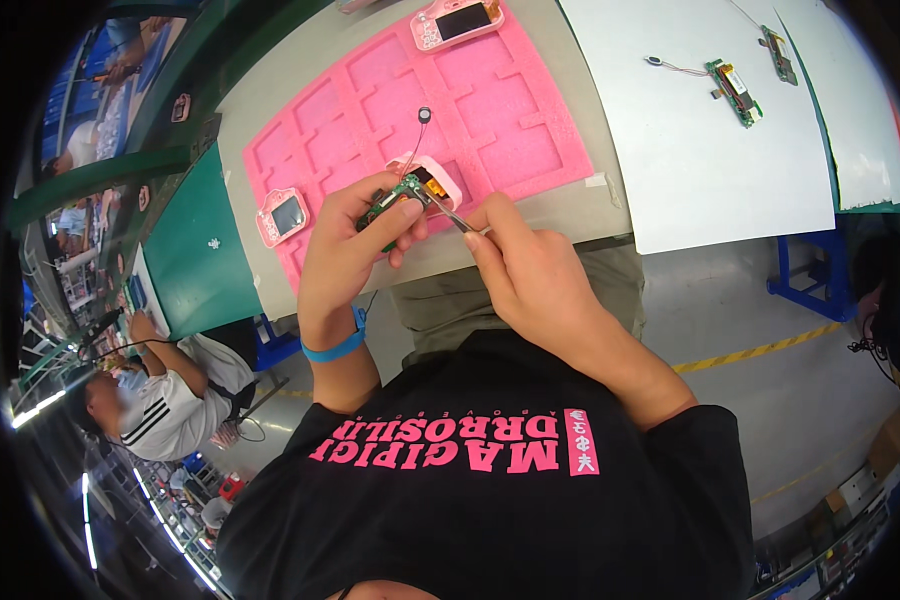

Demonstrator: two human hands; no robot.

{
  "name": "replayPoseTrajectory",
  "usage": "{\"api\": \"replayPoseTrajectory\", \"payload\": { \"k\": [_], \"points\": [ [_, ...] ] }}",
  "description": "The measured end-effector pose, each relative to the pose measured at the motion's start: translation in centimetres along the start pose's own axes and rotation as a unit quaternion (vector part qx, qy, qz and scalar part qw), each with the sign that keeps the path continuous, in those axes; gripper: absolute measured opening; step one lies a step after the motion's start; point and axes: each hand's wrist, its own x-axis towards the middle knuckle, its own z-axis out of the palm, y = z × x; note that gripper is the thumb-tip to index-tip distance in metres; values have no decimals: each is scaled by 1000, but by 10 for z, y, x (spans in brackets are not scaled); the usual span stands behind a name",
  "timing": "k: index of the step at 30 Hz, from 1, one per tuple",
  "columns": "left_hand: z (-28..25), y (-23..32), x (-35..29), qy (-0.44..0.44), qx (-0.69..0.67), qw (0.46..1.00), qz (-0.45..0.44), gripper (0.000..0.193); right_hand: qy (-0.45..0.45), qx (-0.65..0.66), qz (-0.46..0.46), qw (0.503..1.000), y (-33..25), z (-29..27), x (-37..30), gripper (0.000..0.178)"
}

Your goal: Manually assembling electronic components on small circuit boards using tweezers.

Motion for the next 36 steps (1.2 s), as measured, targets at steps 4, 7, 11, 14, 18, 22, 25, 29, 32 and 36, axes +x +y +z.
{"api": "replayPoseTrajectory", "payload": {
  "k": [4,7,11,14,18,22,25,29,32,36],
  "points": [
    [9,4,1,27,22,999,-27,17,-7,17,18,1000,-7,-1,-2,10],
    [11,7,3,34,49,998,-30,18,-14,28,29,999,-12,-4,-4,11],
    [16,13,8,31,102,994,-16,20,-27,43,47,998,-18,-12,-5,12],
    [27,29,11,27,83,996,-26,25,-10,53,111,992,-18,-32,-5,18],
    [20,34,14,2,46,998,-41,31,28,-34,40,998,-21,-40,2,24],
    [16,39,12,-27,-7,998,-51,36,36,-129,-170,976,-18,-27,31,33],
    [15,40,10,-51,-67,996,-36,40,9,-159,-237,958,3,-27,52,34],
    [-10,23,-11,22,19,1000,10,42,45,-221,-263,938,-1,-29,60,33],
    [-13,4,-13,68,127,985,93,46,49,-259,-264,928,-3,-25,63,32],
    [-4,-18,-4,128,360,877,290,55,29,-315,-243,917,-6,-18,65,31]
  ]
}}
